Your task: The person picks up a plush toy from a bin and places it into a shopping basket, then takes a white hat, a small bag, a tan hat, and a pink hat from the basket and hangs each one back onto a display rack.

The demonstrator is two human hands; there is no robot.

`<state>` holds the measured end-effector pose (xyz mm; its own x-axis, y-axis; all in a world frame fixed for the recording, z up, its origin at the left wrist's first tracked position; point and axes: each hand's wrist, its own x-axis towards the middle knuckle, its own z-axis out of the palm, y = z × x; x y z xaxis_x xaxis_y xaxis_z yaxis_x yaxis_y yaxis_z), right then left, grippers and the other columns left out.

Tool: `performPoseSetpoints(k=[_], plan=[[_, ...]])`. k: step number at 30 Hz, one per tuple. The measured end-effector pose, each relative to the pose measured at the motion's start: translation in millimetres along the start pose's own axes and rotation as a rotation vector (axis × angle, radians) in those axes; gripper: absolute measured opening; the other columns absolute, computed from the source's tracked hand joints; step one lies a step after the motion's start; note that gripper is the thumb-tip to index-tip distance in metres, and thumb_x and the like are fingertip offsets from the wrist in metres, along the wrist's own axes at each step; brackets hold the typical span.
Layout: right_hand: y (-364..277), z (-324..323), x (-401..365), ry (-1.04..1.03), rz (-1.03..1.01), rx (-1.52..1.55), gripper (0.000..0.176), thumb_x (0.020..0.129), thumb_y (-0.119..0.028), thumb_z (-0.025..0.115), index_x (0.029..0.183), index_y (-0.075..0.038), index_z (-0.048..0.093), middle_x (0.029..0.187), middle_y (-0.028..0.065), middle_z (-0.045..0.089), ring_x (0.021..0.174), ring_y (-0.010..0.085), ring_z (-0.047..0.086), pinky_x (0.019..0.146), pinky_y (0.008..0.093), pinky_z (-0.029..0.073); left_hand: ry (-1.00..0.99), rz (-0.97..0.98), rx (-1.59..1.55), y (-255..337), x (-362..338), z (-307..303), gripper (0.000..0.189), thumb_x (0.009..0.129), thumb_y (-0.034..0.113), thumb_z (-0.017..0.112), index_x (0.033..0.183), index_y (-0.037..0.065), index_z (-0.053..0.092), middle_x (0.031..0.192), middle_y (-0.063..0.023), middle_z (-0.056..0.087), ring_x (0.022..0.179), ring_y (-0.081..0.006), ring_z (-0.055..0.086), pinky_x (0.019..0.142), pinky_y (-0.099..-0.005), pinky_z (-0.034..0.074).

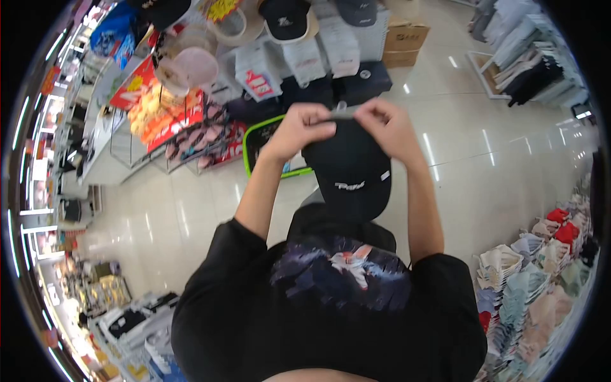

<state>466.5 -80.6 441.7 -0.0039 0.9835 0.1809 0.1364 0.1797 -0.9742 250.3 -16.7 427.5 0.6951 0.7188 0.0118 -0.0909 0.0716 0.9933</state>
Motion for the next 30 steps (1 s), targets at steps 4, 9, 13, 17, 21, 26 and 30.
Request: performPoseSetpoints(k=[4, 9, 13, 17, 21, 26, 30], plan=[[-6.2, -24.0, 34.8, -0.068, 0.101, 0.125, 0.018, 0.091, -0.016, 0.062, 0.086, 0.001, 0.064, 0.074, 0.0003, 0.063, 0.066, 0.0022, 0.056, 0.059, 0.0177, 0.044, 0.091, -0.049, -0.343, 26.7, 39.3, 11.4, 0.012, 0.089, 0.012, 0.064, 0.09, 0.0, 0.064, 0.078, -0.0031, 0.066, 0.067, -0.0062, 0.062, 0.059, -0.0192, 0.05], [8.5, -52.5, 68.7, -0.062, 0.232, 0.598, 0.015, 0.093, -0.016, 0.059, 0.093, -0.002, 0.062, 0.078, -0.0001, 0.065, 0.067, 0.0039, 0.059, 0.06, 0.0179, 0.047, 0.108, -0.113, -0.55, 19.4, 101.1, 15.1, 0.016, 0.089, 0.017, 0.064, 0.09, 0.001, 0.063, 0.077, -0.0026, 0.066, 0.065, -0.0072, 0.063, 0.06, -0.0196, 0.051], [8.4, -87.3, 106.9, -0.014, 0.175, 0.439, 0.015, 0.093, -0.016, 0.06, 0.096, 0.0, 0.062, 0.084, 0.002, 0.065, 0.072, 0.0044, 0.059, 0.064, 0.0176, 0.047, -0.049, -0.064, -0.515, 14.4, 161.0, -0.3, 0.014, 0.088, 0.015, 0.065, 0.09, 0.001, 0.063, 0.079, -0.0028, 0.066, 0.067, -0.0068, 0.062, 0.061, -0.0197, 0.051], [-2.5, -107.3, 152.2, -0.007, -0.028, 0.105, 0.014, 0.088, -0.008, 0.063, 0.098, 0.002, 0.063, 0.091, 0.0033, 0.064, 0.082, 0.0074, 0.057, 0.074, 0.0227, 0.046, -0.184, -0.01, -0.277, 26.0, 204.5, -10.9, 0.012, 0.082, 0.005, 0.07, 0.09, 0.0, 0.063, 0.082, 0.0034, 0.064, 0.075, -0.0027, 0.056, 0.068, -0.0185, 0.045], [1.4, -112.9, 193.6, 0.067, 0.01, 0.051, 0.012, 0.087, -0.008, 0.064, 0.093, 0.002, 0.065, 0.087, 0.0039, 0.065, 0.079, 0.0084, 0.058, 0.073, 0.0232, 0.047, -0.272, 0.072, -0.1, 40.5, 246.3, -34.4, 0.012, 0.077, 0.003, 0.075, 0.083, 0.0, 0.065, 0.078, 0.0027, 0.063, 0.074, -0.0029, 0.055, 0.066, -0.0186, 0.044], [29.0, -122.8, 235.1, 0.071, -0.017, 0.235, 0.01, 0.087, -0.001, 0.062, 0.095, 0.005, 0.062, 0.081, 0.0083, 0.065, 0.076, 0.0122, 0.064, 0.071, 0.0235, 0.051, -0.291, 0.073, -0.097, 39.1, 285.4, -69.6, 0.012, 0.076, 0.003, 0.075, 0.084, -0.002, 0.067, 0.077, -0.0002, 0.066, 0.071, -0.0046, 0.057, 0.066, -0.02, 0.046], [33.5, -134.0, 267.6, 0.054, -0.027, 0.269, 0.01, 0.086, 0.001, 0.062, 0.096, 0.004, 0.061, 0.081, 0.0091, 0.065, 0.076, 0.0127, 0.064, 0.07, 0.0238, 0.051, -0.267, 0.04, -0.099, 36.2, 310.4, -81.7, 0.014, 0.076, 0.003, 0.075, 0.085, -0.002, 0.066, 0.079, -0.0018, 0.066, 0.073, -0.005, 0.058, 0.066, -0.0205, 0.046]])
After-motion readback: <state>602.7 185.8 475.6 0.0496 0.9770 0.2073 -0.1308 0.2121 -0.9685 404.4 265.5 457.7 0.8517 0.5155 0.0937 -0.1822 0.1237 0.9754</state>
